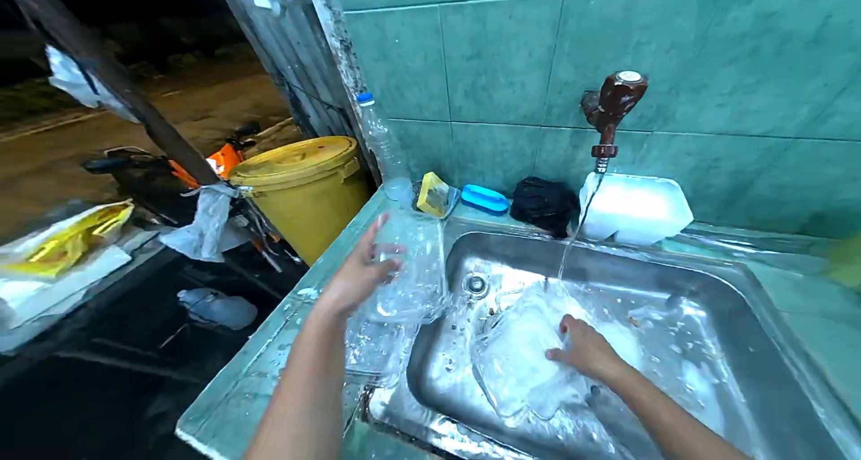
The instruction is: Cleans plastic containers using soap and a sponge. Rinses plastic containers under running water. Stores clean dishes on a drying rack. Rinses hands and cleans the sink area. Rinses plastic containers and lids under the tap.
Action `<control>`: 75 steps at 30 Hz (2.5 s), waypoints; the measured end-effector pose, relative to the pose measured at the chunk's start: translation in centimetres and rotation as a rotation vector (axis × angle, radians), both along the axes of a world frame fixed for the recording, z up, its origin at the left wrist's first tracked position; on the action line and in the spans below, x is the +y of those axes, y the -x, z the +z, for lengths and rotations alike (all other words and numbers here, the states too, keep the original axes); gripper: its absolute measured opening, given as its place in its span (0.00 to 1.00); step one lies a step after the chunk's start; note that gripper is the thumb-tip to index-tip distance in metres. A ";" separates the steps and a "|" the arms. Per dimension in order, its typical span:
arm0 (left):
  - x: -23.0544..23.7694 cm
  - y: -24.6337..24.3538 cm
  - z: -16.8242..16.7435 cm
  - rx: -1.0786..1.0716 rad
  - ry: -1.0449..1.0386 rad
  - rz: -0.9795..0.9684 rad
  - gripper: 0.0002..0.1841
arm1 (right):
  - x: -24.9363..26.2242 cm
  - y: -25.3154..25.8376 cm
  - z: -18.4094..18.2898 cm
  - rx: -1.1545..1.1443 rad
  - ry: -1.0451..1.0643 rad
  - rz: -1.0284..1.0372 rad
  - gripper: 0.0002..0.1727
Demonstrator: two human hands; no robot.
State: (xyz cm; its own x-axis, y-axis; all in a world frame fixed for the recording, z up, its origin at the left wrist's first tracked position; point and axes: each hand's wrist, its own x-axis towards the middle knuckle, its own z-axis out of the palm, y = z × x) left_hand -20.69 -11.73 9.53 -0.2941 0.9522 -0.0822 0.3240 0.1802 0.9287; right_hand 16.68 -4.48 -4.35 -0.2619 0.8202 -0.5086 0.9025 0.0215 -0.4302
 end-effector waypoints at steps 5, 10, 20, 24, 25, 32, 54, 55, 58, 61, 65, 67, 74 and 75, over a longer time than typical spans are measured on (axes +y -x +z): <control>-3.6 5.5 -3.4 0.178 0.237 0.039 0.46 | 2.2 -0.4 -0.9 0.146 0.050 -0.056 0.28; -3.7 5.8 -4.9 0.441 0.339 0.073 0.40 | 3.6 0.5 0.7 0.537 -0.002 -0.299 0.15; 2.7 -11.6 -5.2 0.636 -0.076 -0.320 0.49 | 5.0 2.1 4.7 1.006 -0.047 -0.656 0.08; 5.5 -19.3 -7.5 0.742 -0.022 -0.549 0.53 | 3.7 1.8 7.5 1.114 -0.066 -0.627 0.09; 6.2 -20.2 -7.8 0.697 -0.055 -0.544 0.49 | 3.5 1.2 8.0 1.166 -0.057 -0.606 0.14; 9.8 -21.6 -8.3 -0.138 -0.070 -0.304 0.21 | 2.3 -3.2 2.8 0.406 -0.140 -0.212 0.25; 7.4 -18.3 -5.4 0.129 0.122 -0.434 0.23 | 0.5 -0.4 -0.7 0.817 0.263 -0.632 0.13; 7.2 -18.0 -5.4 0.172 0.071 -0.434 0.23 | 0.7 -0.3 -0.7 0.850 0.265 -0.671 0.13; 6.8 -17.3 -5.8 0.139 -0.039 -0.396 0.21 | 1.3 0.0 -0.8 0.917 0.235 -0.793 0.13; 7.0 -17.3 -6.6 -0.121 -0.046 -0.364 0.19 | 2.0 -0.1 -1.4 0.998 0.202 -0.863 0.11; 7.2 -18.6 -7.9 -0.577 0.085 -0.314 0.21 | 1.8 0.0 -0.8 1.000 0.140 -0.912 0.12; 6.9 -19.2 -7.7 -0.598 0.090 -0.288 0.21 | 1.5 -0.1 -0.4 1.034 0.129 -0.888 0.10; 3.5 -12.7 -2.7 0.063 -0.215 -0.110 0.25 | 2.0 -0.5 0.9 1.138 0.173 -0.888 0.14; 2.7 -10.6 -2.2 0.116 -0.218 -0.044 0.27 | 2.1 -0.3 1.1 1.147 0.157 -0.894 0.14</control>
